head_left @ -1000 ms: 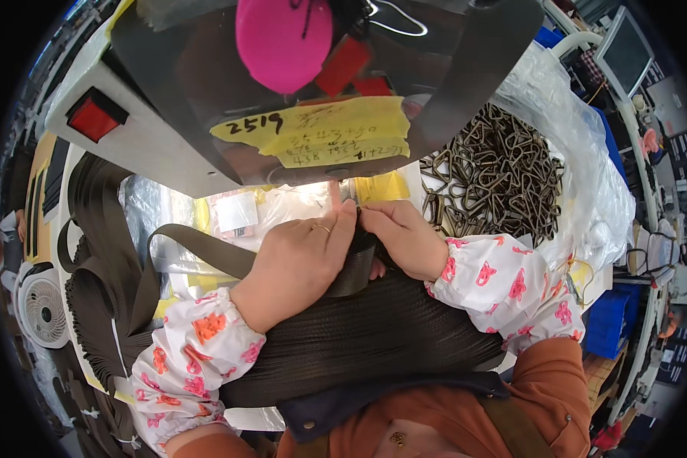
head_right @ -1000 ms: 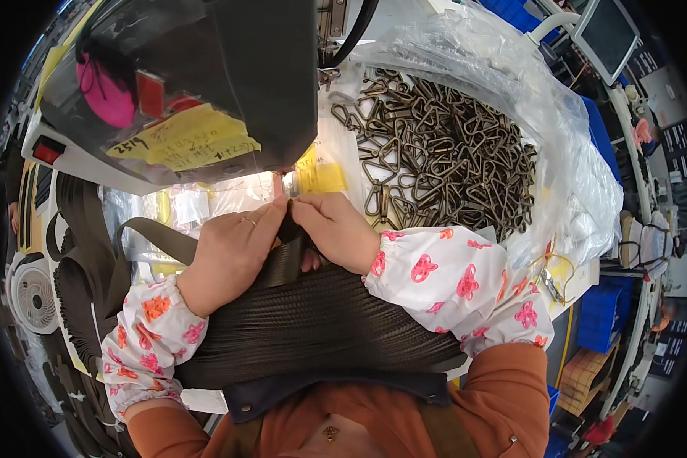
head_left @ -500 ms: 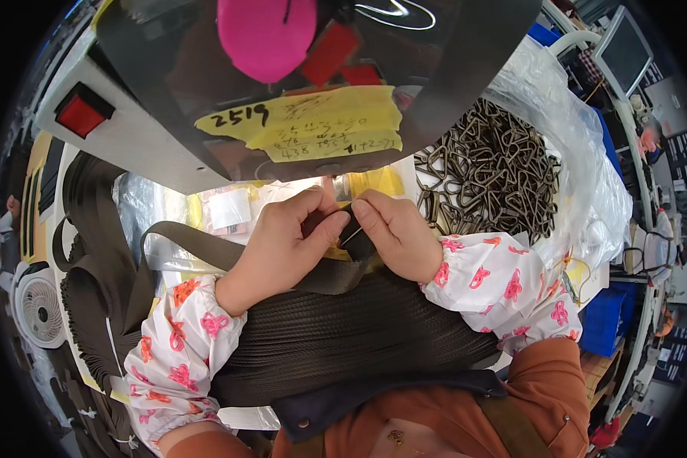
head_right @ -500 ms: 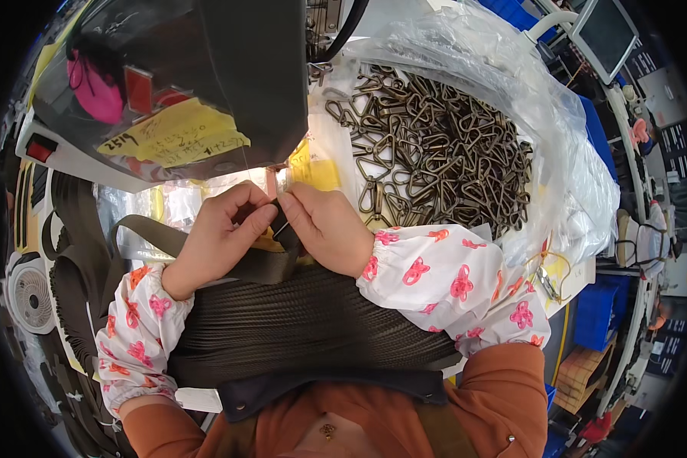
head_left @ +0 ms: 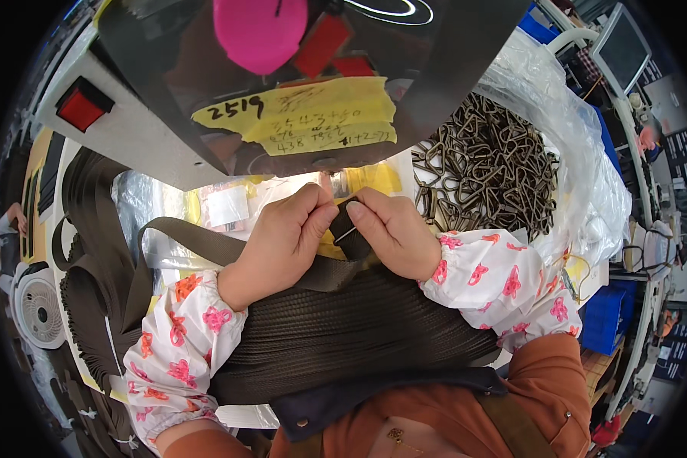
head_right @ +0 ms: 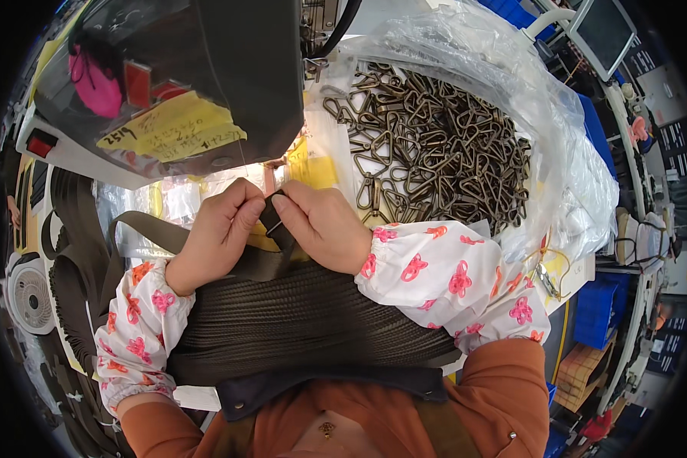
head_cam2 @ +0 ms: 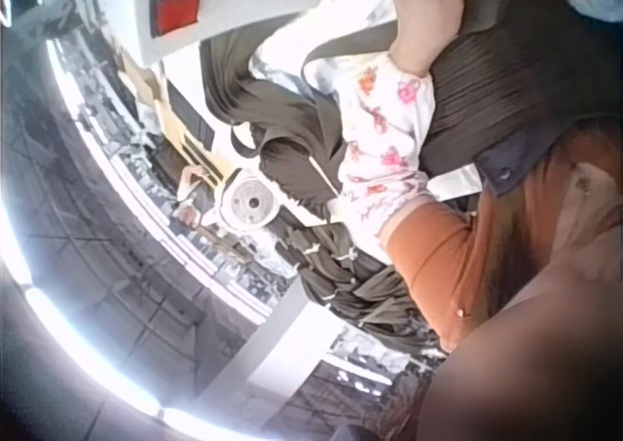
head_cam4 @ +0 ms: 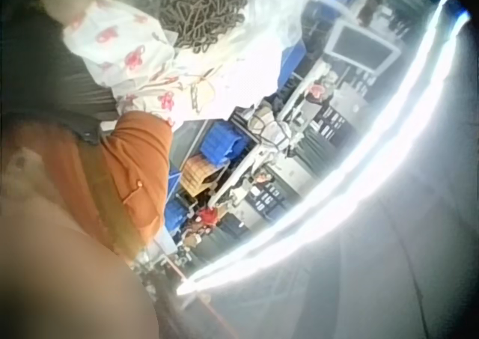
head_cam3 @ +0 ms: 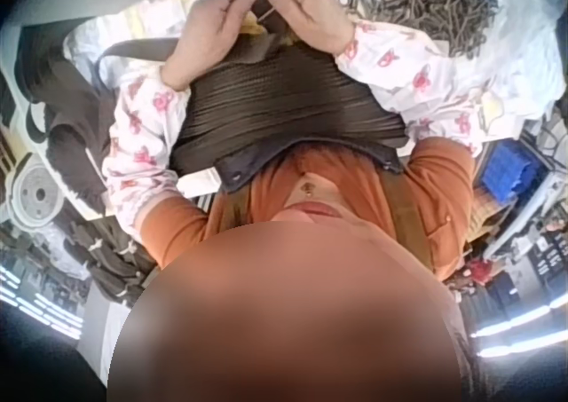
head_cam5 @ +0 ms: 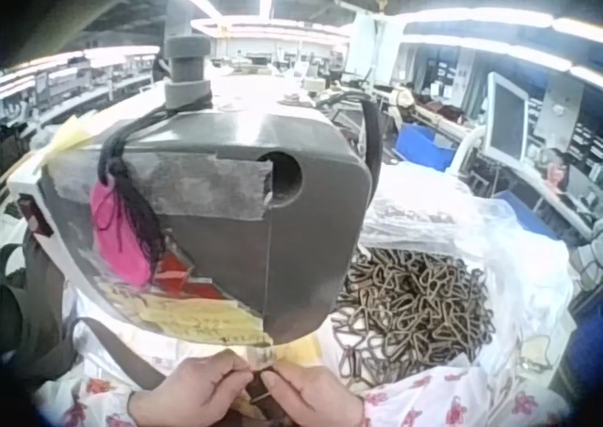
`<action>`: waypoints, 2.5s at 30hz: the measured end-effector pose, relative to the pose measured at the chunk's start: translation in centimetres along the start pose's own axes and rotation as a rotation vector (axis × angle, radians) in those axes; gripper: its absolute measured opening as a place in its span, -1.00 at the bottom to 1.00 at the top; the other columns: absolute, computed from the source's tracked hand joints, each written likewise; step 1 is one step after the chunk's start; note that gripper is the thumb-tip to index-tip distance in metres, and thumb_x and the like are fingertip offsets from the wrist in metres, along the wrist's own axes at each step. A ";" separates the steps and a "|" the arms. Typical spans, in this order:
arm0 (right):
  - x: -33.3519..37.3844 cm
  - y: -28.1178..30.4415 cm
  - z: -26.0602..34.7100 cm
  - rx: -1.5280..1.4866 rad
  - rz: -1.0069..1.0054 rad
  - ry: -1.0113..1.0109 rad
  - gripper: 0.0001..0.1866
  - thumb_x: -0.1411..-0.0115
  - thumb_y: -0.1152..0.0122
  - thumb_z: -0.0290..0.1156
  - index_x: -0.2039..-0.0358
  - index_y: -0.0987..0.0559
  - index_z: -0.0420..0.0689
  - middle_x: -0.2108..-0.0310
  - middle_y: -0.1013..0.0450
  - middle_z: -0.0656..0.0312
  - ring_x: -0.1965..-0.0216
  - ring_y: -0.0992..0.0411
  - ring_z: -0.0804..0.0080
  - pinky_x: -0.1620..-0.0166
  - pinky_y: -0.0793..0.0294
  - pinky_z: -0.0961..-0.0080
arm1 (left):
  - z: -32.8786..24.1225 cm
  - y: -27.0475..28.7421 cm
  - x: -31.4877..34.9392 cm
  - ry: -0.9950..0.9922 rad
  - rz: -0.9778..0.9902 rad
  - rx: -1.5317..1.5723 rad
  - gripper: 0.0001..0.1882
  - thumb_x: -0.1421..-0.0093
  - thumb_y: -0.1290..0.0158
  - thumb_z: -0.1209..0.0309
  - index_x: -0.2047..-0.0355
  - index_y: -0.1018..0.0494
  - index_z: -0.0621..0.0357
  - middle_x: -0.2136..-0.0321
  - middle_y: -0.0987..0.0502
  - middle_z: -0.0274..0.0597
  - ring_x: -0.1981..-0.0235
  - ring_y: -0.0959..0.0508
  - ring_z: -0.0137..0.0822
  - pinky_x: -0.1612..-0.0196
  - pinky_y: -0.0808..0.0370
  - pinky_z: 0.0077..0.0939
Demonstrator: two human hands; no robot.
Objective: The recorder is using a sewing machine to attach hardware and sew together lengths of heavy webbing to form adjustable straps, likely for bags or luggage.
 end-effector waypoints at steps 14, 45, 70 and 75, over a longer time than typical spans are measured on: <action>-1.9 1.4 -1.3 -0.934 0.083 -0.706 -0.72 -0.28 0.17 -0.34 0.26 -0.42 -0.30 0.55 -0.46 0.16 0.76 -0.36 0.51 0.74 -0.36 0.67 | -1.6 -2.4 2.3 -0.469 0.128 -0.311 -0.73 0.03 -0.11 0.41 0.27 -0.46 0.18 0.43 -0.49 -0.11 0.43 -0.51 -0.09 0.38 -0.47 -0.39; -1.0 3.0 -4.0 -0.794 0.343 -0.664 -0.67 -0.18 0.11 -0.28 0.36 -0.46 -0.34 0.78 -0.37 0.11 0.90 -0.25 0.44 0.86 -0.16 0.66 | 2.4 -0.5 -0.3 -0.545 -0.183 -0.177 -0.77 -0.15 0.06 0.32 0.30 -0.42 0.23 0.37 -0.46 -0.03 0.34 -0.46 -0.16 0.26 -0.40 -0.40; -2.4 3.7 -3.0 -0.115 0.116 -0.181 -0.53 0.08 -0.34 -0.59 0.13 -0.40 -0.34 0.23 -0.47 0.18 0.18 -0.42 0.52 0.09 -0.40 0.60 | 2.0 -0.5 -1.5 -0.516 -0.046 -0.812 -0.73 -0.03 0.03 0.46 0.21 -0.41 0.21 0.34 -0.48 -0.08 0.25 -0.51 -0.14 0.20 -0.44 -0.37; -2.5 4.2 -2.6 -0.017 0.104 -0.156 -0.55 0.10 -0.34 -0.58 0.15 -0.46 -0.35 0.27 -0.51 0.11 0.25 -0.46 0.51 0.15 -0.44 0.58 | 2.0 -0.5 -1.0 -0.486 0.043 -0.729 -0.59 -0.03 -0.01 0.50 0.04 -0.38 0.12 0.20 -0.49 -0.14 0.21 -0.52 -0.19 0.17 -0.47 -0.46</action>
Point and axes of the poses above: each hand's wrist, its own x-axis away from the middle knuckle, its own y-axis out of the back of the hand, z = x × y, the point moved 1 cm from there along -x, towards the middle knuckle
